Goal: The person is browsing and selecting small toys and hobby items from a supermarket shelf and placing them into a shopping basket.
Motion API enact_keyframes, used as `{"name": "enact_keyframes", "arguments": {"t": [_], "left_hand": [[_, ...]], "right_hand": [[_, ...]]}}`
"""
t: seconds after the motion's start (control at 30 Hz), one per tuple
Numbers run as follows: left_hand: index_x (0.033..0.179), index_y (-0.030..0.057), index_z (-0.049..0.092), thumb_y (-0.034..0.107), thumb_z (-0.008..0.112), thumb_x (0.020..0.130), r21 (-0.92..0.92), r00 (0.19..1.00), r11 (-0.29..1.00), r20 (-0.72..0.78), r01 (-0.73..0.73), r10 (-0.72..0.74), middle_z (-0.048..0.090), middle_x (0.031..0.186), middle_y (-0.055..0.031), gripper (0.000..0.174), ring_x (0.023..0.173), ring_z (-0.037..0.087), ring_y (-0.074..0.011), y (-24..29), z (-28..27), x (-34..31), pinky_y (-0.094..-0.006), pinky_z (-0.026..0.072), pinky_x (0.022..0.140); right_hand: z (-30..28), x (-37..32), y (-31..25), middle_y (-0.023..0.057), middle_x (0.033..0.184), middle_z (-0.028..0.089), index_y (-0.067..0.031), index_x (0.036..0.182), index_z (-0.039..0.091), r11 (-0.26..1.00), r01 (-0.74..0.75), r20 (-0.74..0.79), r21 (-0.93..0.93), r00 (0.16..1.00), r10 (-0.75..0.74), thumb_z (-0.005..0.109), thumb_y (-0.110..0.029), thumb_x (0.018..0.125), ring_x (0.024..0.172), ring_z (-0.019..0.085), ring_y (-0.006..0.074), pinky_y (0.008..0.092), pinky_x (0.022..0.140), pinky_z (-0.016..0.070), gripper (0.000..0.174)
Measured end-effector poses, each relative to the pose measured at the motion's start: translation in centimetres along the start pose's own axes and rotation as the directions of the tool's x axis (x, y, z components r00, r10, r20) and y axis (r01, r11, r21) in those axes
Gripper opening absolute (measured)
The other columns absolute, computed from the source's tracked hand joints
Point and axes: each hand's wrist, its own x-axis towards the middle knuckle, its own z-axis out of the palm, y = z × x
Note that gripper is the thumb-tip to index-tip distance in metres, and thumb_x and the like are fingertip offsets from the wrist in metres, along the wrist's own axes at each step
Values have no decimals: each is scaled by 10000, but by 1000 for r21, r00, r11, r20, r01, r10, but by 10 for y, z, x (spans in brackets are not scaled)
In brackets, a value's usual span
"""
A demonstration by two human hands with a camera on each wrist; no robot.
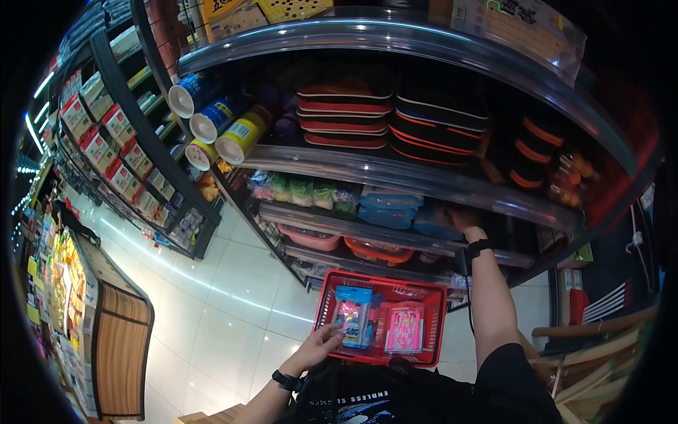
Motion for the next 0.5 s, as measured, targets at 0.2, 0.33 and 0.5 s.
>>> {"name": "enact_keyframes", "arguments": {"t": [0.2, 0.33, 0.5], "left_hand": [[1405, 1, 451, 238, 567, 1042, -16, 999, 999, -12, -32, 32, 631, 1257, -119, 449, 1114, 646, -209, -11, -6, -1, -329, 538, 952], [1390, -4, 468, 247, 565, 1043, 5, 1000, 1000, -11, -22, 22, 632, 1254, -104, 440, 1111, 653, -218, -13, -6, 0, -339, 546, 939], [1384, -4, 477, 254, 563, 1044, -6, 1000, 1000, 1, -7, 7, 633, 1248, -106, 436, 1098, 659, -218, -12, -4, 2, -345, 549, 922]], "right_hand": [[13, -21, -5, 248, 1307, 594, -58, 1275, 598, 970, -226, -107, 96, 966, 235, 546, -554, 905, 1222, 542, 449, 495, 1026, 444, 621], [4, -22, -15, 255, 1306, 590, -76, 1293, 585, 945, -317, -11, 85, 948, 319, 542, -559, 904, 1199, 553, 461, 515, 1003, 452, 621], [-5, -24, -28, 244, 1170, 665, -80, 1214, 635, 941, -304, 46, 146, 953, 301, 565, -507, 906, 1086, 627, 448, 507, 916, 507, 530]]}}
